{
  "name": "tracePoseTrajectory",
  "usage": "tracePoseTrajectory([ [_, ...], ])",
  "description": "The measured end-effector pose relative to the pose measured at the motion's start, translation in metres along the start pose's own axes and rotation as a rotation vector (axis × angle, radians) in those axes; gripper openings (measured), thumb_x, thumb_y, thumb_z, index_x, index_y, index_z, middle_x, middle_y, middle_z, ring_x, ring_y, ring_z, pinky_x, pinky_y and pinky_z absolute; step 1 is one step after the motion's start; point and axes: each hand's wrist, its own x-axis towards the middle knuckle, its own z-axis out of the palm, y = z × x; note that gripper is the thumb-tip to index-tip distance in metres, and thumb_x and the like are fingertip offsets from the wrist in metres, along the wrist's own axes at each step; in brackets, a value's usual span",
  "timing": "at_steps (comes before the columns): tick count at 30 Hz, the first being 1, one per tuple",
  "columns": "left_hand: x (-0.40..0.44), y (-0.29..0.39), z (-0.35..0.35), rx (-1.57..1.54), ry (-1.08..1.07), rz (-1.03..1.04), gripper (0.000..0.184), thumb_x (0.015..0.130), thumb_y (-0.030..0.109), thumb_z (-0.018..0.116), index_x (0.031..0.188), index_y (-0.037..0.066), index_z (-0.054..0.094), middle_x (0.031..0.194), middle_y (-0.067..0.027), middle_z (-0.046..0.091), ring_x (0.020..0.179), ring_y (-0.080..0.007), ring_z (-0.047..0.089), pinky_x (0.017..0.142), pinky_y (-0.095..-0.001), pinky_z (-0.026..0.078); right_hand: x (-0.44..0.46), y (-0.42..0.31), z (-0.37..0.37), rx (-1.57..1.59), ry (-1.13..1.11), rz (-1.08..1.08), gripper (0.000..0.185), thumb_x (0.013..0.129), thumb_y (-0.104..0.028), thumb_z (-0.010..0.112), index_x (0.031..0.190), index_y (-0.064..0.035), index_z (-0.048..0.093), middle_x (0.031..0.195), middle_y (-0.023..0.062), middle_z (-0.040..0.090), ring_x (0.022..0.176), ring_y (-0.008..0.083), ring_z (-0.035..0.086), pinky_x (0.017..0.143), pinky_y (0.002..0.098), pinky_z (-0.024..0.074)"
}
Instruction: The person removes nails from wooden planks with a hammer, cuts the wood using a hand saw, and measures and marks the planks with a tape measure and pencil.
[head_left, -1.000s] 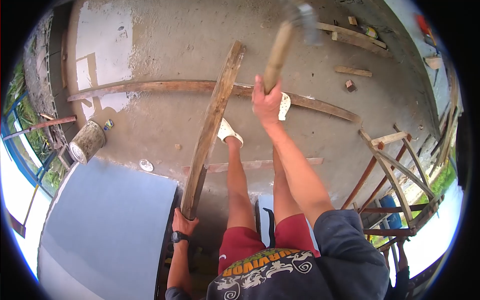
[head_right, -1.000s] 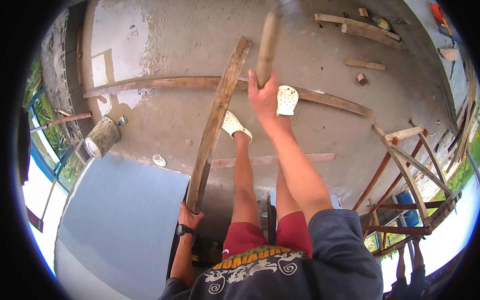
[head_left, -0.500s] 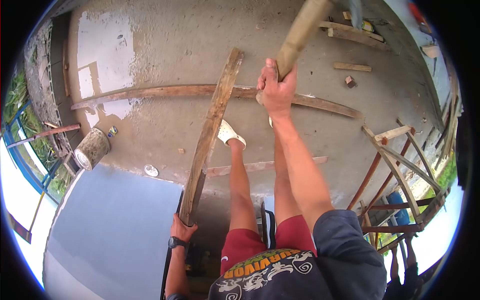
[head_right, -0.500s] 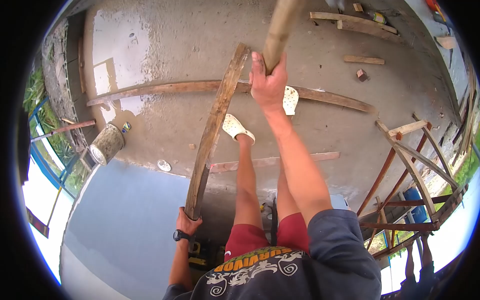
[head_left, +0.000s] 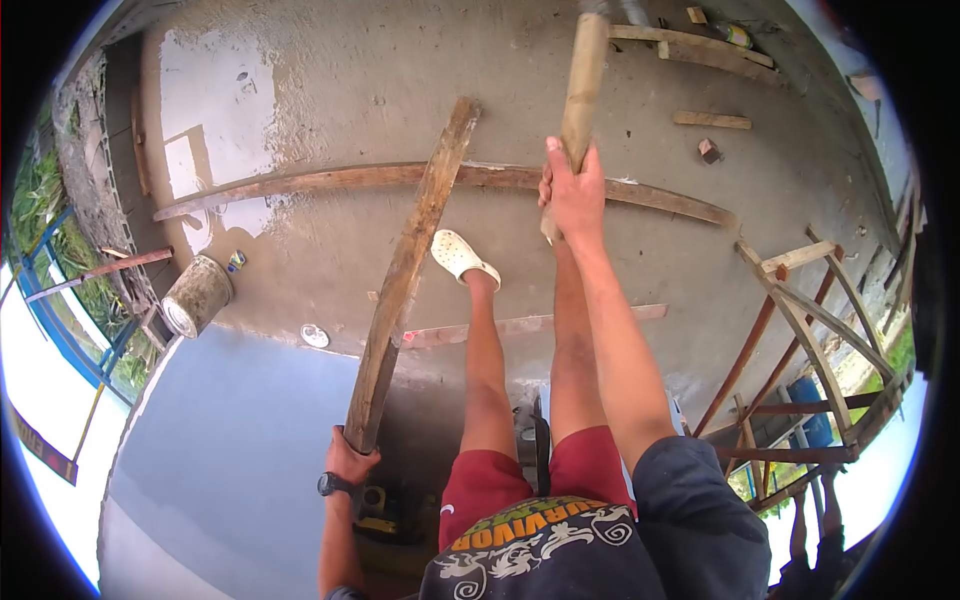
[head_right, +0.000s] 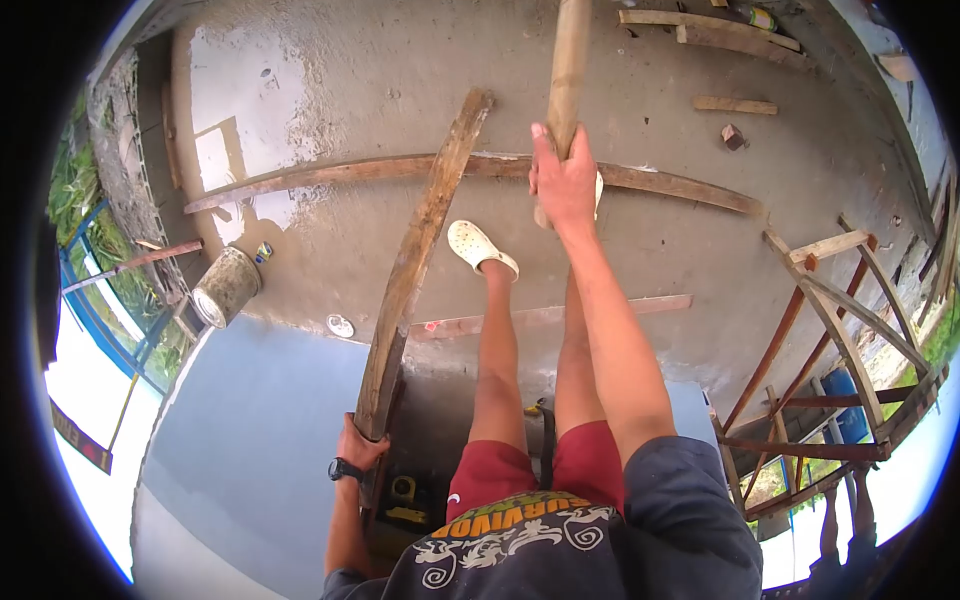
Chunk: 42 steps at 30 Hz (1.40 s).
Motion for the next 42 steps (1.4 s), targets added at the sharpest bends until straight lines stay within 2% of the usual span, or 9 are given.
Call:
tracePoseTrajectory([
  [4,-0.001,0.012,-0.02,0.006,-0.002,-0.015,0.074,0.067,0.033,0.085,0.118,-0.001,0.044,0.101,-0.0292,0.067,0.097,-0.0486,0.064,0.082,-0.0523,0.054,-0.005,0.106,0.071,0.146,0.249,-0.235,0.036,0.1,-0.036,0.063,0.106,-0.0028,0.053,0.076,0.0093,0.062,0.054,0.0148,0.059,0.05,0.0332,0.0491],
  [6,-0.01,0.012,-0.024,-0.006,-0.009,-0.01,0.074,0.067,0.033,0.085,0.118,-0.001,0.045,0.101,-0.0292,0.067,0.097,-0.0487,0.064,0.082,-0.0526,0.053,-0.038,0.202,0.071,-0.739,-0.018,0.029,0.04,0.099,-0.037,0.065,0.114,-0.0008,0.054,0.081,0.0157,0.066,0.058,0.0202,0.065,0.053,0.039,0.051],
  [8,-0.021,-0.001,-0.032,0.06,0.016,0.015,0.074,0.067,0.034,0.085,0.118,-0.001,0.045,0.101,-0.0296,0.067,0.097,-0.0491,0.065,0.082,-0.0529,0.053,-0.063,0.223,0.061,-0.683,-0.073,0.133,0.045,0.097,-0.037,0.066,0.119,0.0005,0.054,0.081,0.0189,0.067,0.058,0.0237,0.067,0.058,0.0425,0.054],
  [12,-0.029,0.025,-0.074,-0.014,-0.072,0.019,0.083,0.066,0.046,0.088,0.121,-0.001,0.046,0.103,-0.0323,0.067,0.101,-0.0491,0.065,0.086,-0.0515,0.054,-0.111,0.142,0.009,-0.298,-0.176,0.47,0.04,0.099,-0.038,0.065,0.113,-0.002,0.054,0.064,0.0069,0.058,0.047,0.0178,0.057,0.045,0.0367,0.0508],
  [19,-0.06,-0.054,-0.093,-0.268,-0.426,-0.012,0.075,0.09,0.065,0.064,0.115,-0.005,0.07,0.105,-0.024,0.072,0.096,-0.0327,0.07,0.089,-0.0407,0.052,-0.26,-0.016,-0.019,-0.424,-0.357,0.305,0.035,0.102,-0.034,0.061,0.108,-0.0016,0.05,0.062,0.0044,0.054,0.044,0.0149,0.053,0.039,0.0325,0.0459],
  [23,-0.076,-0.053,-0.058,-0.259,0.009,0.065,0.076,0.093,0.066,0.057,0.104,-0.008,0.071,0.095,-0.0278,0.072,0.093,-0.0419,0.07,0.086,-0.0455,0.053,-0.336,-0.039,-0.011,-0.458,-0.425,0.352,0.031,0.102,-0.031,0.062,0.111,-0.0028,0.051,0.062,0.0026,0.053,0.045,0.013,0.053,0.042,0.0308,0.0455],
  [30,-0.07,-0.019,-0.086,-0.086,0.004,0.199,0.081,0.088,0.068,0.062,0.101,-0.012,0.066,0.085,-0.0313,0.069,0.087,-0.0445,0.07,0.078,-0.0483,0.055,-0.396,-0.087,0.012,-0.447,-0.625,0.276,0.049,0.1,-0.033,0.063,0.134,-0.0023,0.048,0.059,0.0038,0.055,0.047,0.0142,0.055,0.046,0.0318,0.0451],
  [33,-0.044,0.013,-0.078,-0.123,0.09,0.259,0.097,0.07,0.077,0.074,0.097,-0.015,0.061,0.09,-0.035,0.068,0.089,-0.0453,0.07,0.079,-0.0479,0.056,-0.393,-0.117,0.022,-0.408,-0.561,0.21,0.042,0.101,-0.033,0.065,0.122,0.0005,0.051,0.064,0.002,0.054,0.051,0.0116,0.053,0.047,0.0296,0.0443],
  [42,0.008,0.031,-0.051,-0.085,0.111,0.24,0.092,0.068,0.073,0.077,0.096,-0.013,0.058,0.092,-0.0353,0.068,0.092,-0.0465,0.069,0.079,-0.0497,0.056,-0.344,-0.195,0.067,0.493,-0.233,-0.593,0.027,0.101,-0.011,0.063,0.117,0.0021,0.047,0.082,0.0064,0.056,0.057,0.0107,0.052,0.053,0.0268,0.0456],
])
